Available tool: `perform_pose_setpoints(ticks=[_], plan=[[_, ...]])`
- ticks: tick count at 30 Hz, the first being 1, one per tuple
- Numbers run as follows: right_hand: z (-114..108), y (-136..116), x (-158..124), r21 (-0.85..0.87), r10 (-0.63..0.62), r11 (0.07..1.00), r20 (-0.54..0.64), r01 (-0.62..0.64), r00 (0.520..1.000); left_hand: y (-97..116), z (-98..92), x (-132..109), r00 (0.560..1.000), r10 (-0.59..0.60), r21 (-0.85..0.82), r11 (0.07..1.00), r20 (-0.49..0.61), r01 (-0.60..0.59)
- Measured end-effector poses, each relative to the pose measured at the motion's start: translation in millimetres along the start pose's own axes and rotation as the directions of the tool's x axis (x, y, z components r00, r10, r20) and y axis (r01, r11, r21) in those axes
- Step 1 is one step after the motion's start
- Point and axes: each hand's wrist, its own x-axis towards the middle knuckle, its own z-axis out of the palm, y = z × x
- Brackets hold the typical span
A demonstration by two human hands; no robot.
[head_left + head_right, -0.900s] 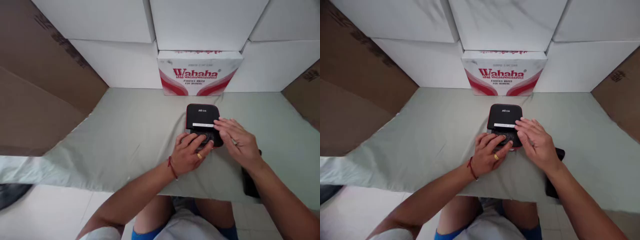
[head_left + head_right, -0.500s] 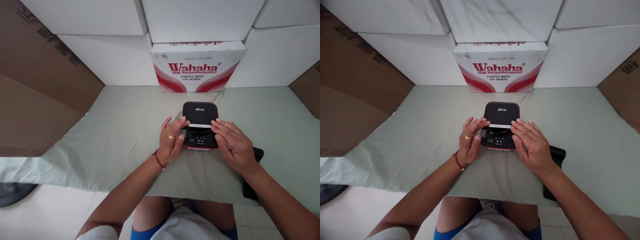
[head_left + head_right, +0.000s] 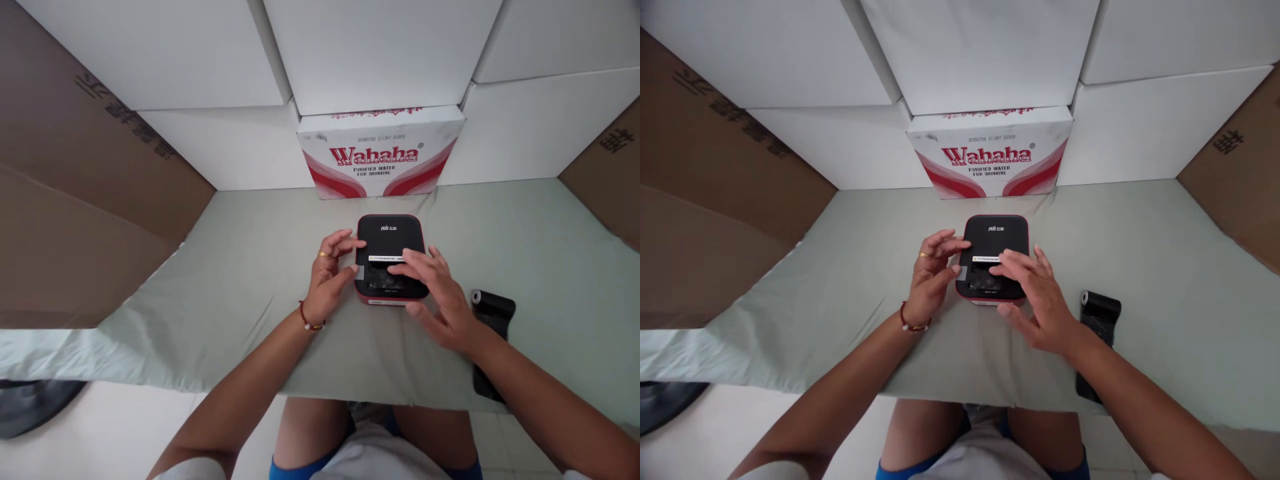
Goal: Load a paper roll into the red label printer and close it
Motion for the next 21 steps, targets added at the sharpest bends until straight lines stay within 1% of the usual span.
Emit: perform_pose_setpoints(ticks=[2, 5, 8, 12, 17, 19, 21], plan=[[-3, 0, -4, 0.019, -0.060, 0.998, -0.036, 0.061, 0.998, -7, -5.7, 8, 0.997, -0.076, -0.056, 0.995, 0.027, 0.077], [-9, 2, -8, 0.001, -0.102, 0.995, -0.091, 0.103, 0.991, -17, -9.6, 19, 0.971, -0.198, -0.158, 0.963, 0.135, 0.218], [-11, 2, -8, -0.042, -0.116, 0.993, -0.114, 0.112, 0.987, -22, -6.2, 23, 0.942, -0.236, -0.257, 0.920, 0.237, 0.295], [-10, -2, -6, -0.070, -0.124, 0.991, -0.125, 0.116, 0.984, -20, 3.1, 17, 0.937, -0.220, -0.328, 0.894, 0.272, 0.305], [-11, -3, -5, -0.088, -0.145, 0.987, -0.144, 0.133, 0.979, -22, 5.6, 12, 0.933, -0.219, -0.309, 0.900, 0.286, 0.306], [-16, -5, -1, -0.086, -0.152, 0.986, -0.113, 0.143, 0.982, -26, 4.6, 13, 0.937, -0.210, -0.299, 0.908, 0.279, 0.293], [-25, -10, 7, -0.015, -0.127, 0.992, -0.030, 0.127, 0.991, -30, 3.5, 14, 0.943, -0.195, -0.291, 0.917, 0.269, 0.273]])
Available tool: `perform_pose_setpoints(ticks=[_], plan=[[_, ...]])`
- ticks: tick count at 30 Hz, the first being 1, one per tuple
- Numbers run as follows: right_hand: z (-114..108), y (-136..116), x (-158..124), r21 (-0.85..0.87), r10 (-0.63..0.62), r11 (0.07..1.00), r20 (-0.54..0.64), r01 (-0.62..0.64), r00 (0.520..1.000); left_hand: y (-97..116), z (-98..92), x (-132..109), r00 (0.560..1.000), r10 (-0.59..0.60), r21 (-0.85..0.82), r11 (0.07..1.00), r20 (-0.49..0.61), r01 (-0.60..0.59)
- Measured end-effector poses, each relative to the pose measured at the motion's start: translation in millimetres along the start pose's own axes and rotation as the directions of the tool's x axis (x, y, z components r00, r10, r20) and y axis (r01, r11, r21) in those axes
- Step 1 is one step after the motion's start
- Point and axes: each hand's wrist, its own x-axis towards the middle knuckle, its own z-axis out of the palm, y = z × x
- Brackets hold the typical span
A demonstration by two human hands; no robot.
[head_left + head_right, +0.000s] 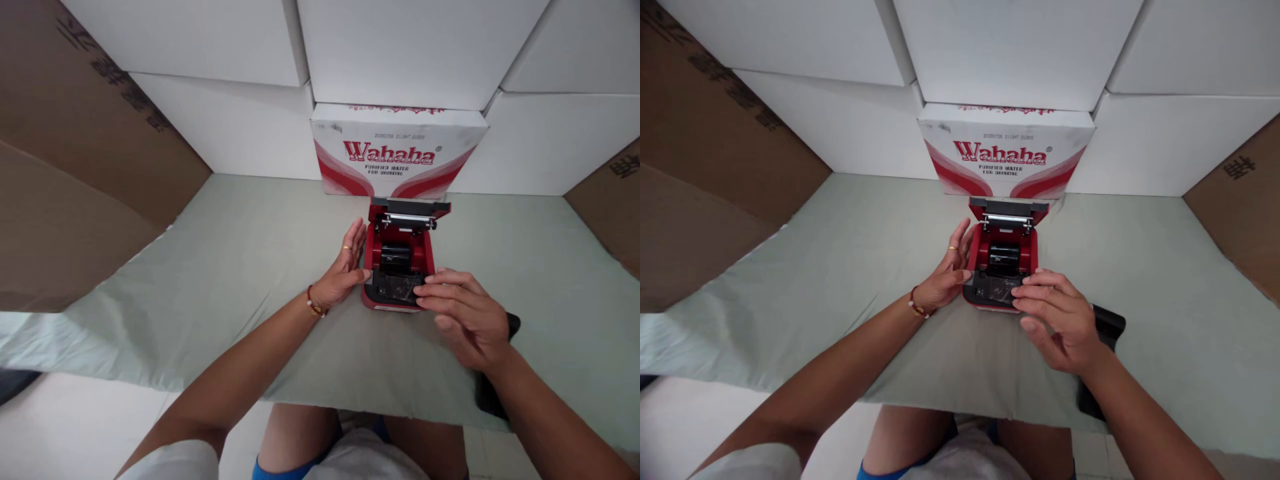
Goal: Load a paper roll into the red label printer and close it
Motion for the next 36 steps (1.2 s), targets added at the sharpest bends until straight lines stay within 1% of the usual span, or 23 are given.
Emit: perform_pose_setpoints(ticks=[1, 2, 3, 5, 6, 7, 8, 10, 11, 13, 16, 18, 21, 24, 28, 29, 31, 33, 34, 35, 36], plan=[[-5, -2, 8, 0.043, 0.046, 0.998, 0.039, -0.047, 0.998, -2, -1.2, 1, 1.000, 0.014, 0.007, 1.000, -0.003, -0.014], [-11, -4, 17, 0.068, 0.122, 0.990, 0.071, -0.127, 0.990, -3, -2.2, 1, 1.000, 0.026, 0.013, 1.000, -0.004, -0.026], [-16, -5, 28, 0.064, 0.218, 0.972, 0.093, -0.225, 0.971, -4, -3.1, 1, 0.999, 0.036, 0.017, 0.999, -0.006, -0.035], [-22, -3, 54, -0.033, 0.402, 0.915, 0.148, -0.402, 0.904, -7, -4.7, 1, 0.999, 0.046, 0.015, 0.999, -0.014, -0.045], [-22, 0, 68, -0.117, 0.461, 0.887, 0.199, -0.446, 0.865, -8, -5.4, 1, 0.999, 0.046, 0.009, 0.999, -0.020, -0.046], [-21, 4, 80, -0.214, 0.495, 0.867, 0.263, -0.451, 0.828, -8, -6.1, 0, 0.999, 0.045, 0.003, 0.999, -0.028, -0.045], [-17, 9, 92, -0.323, 0.512, 0.851, 0.333, -0.414, 0.792, -9, -6.6, 0, 0.998, 0.042, -0.003, 0.999, -0.035, -0.043], [-3, 21, 110, -0.529, 0.535, 0.803, 0.435, -0.275, 0.724, -10, -7.1, -1, 0.998, 0.033, -0.012, 0.999, -0.047, -0.034], [5, 27, 115, -0.601, 0.546, 0.772, 0.459, -0.208, 0.701, -10, -7.2, -2, 0.998, 0.028, -0.016, 0.999, -0.051, -0.029], [21, 37, 120, -0.670, 0.555, 0.733, 0.485, -0.121, 0.675, -9, -6.9, -3, 0.998, 0.022, -0.025, 0.999, -0.050, -0.023], [37, 46, 117, -0.681, 0.545, 0.727, 0.489, -0.093, 0.680, -7, -5.9, -3, 0.999, 0.019, -0.036, 0.999, -0.046, -0.020], [40, 48, 113, -0.689, 0.542, 0.720, 0.482, -0.084, 0.689, -6, -5.1, -3, 0.999, 0.017, -0.043, 0.999, -0.052, -0.019], [39, 47, 109, -0.700, 0.549, 0.707, 0.456, -0.099, 0.701, -5, -3.4, -2, 0.997, 0.015, -0.057, 0.998, -0.072, -0.019], [39, 39, 108, -0.718, 0.586, 0.678, 0.401, -0.155, 0.704, -4, -1.8, -1, 0.998, 0.013, -0.073, 0.997, -0.061, -0.018], [38, 20, 109, -0.737, 0.655, 0.628, 0.328, -0.249, 0.681, -4, -1.4, 0, 0.999, 0.024, -0.072, 0.997, -0.049, -0.027], [35, 13, 109, -0.717, 0.653, 0.639, 0.316, -0.278, 0.688, -5, -1.6, 0, 0.998, 0.024, -0.072, 0.997, -0.050, -0.027], [21, -5, 107, -0.604, 0.599, 0.725, 0.314, -0.332, 0.736, -5, -2.0, -1, 0.998, 0.025, -0.075, 0.997, -0.059, -0.029], [-4, -23, 100, -0.409, 0.523, 0.826, 0.304, -0.387, 0.796, -6, -2.0, -1, 0.998, 0.026, -0.083, 0.996, -0.066, -0.031], [-19, -31, 93, -0.305, 0.506, 0.853, 0.286, -0.423, 0.814, -6, -1.9, -1, 0.997, 0.027, -0.089, 0.996, -0.068, -0.033], [-35, -37, 84, -0.215, 0.520, 0.852, 0.259, -0.477, 0.814, -6, -1.8, -1, 0.997, 0.025, -0.093, 0.995, -0.068, -0.032], [-50, -39, 72, -0.143, 0.558, 0.830, 0.224, -0.540, 0.799, -5, -1.6, -1, 0.997, 0.022, -0.099, 0.995, -0.069, -0.028]])
